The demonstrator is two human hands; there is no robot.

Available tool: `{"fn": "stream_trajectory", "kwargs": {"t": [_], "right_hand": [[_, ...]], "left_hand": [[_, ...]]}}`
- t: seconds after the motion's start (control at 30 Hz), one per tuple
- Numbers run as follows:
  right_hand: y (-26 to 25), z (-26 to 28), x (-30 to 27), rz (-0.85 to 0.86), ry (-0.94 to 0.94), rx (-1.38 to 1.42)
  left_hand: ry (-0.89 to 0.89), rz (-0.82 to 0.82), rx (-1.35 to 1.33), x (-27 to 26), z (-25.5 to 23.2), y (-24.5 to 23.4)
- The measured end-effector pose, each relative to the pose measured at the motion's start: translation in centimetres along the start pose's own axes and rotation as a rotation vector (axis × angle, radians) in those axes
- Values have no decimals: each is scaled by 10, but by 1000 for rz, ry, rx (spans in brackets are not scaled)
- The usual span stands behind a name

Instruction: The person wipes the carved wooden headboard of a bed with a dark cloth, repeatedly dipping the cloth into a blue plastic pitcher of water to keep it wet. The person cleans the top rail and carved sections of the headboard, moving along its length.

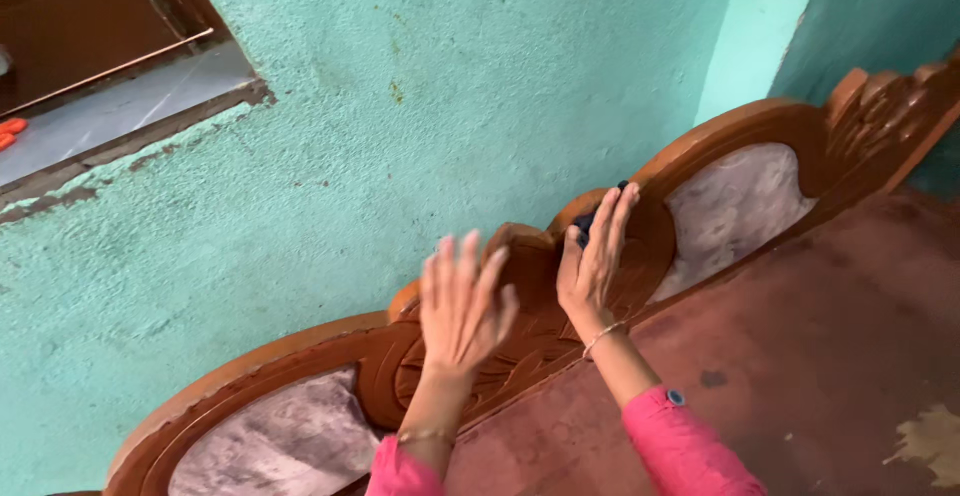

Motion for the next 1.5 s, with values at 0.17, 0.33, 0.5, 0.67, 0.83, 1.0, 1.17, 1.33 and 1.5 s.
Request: {"fn": "stream_trajectory", "kwargs": {"t": [0.17,0.33,0.5,0.67,0.83,1.0,1.17,1.33,1.5], "right_hand": [[-4,-92,-45,-189,239,-72],[13,-170,-128,-207,1040,26],[9,-76,-46,-289,355,131],[-1,-42,9,-71,-6,-26],[-12,-130,-43,-289,268,-74],[4,-208,-141,-272,1451,295],[3,-147,-58,-292,865,166],[-4,-76,0,-197,203,25],[-6,-162,-47,-340,277,-44]], "left_hand": [[257,225,183,35,-31,46],[349,222,295,25,-33,62],[420,193,395,24,-38,65],[405,196,380,25,-38,63],[425,196,386,25,-39,65],[422,203,403,23,-39,67],[423,195,400,22,-38,65],[424,193,385,24,-40,63],[436,184,403,22,-39,66]]}}
Point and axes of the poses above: each hand's wrist, its own x-axis towards the middle knuckle, its own y-axis out of the palm, z = x × y, the point moved 7 cm from there along x, towards the middle knuckle, and after that the axes turned 5 degrees about -z, right-handed, at the moved point
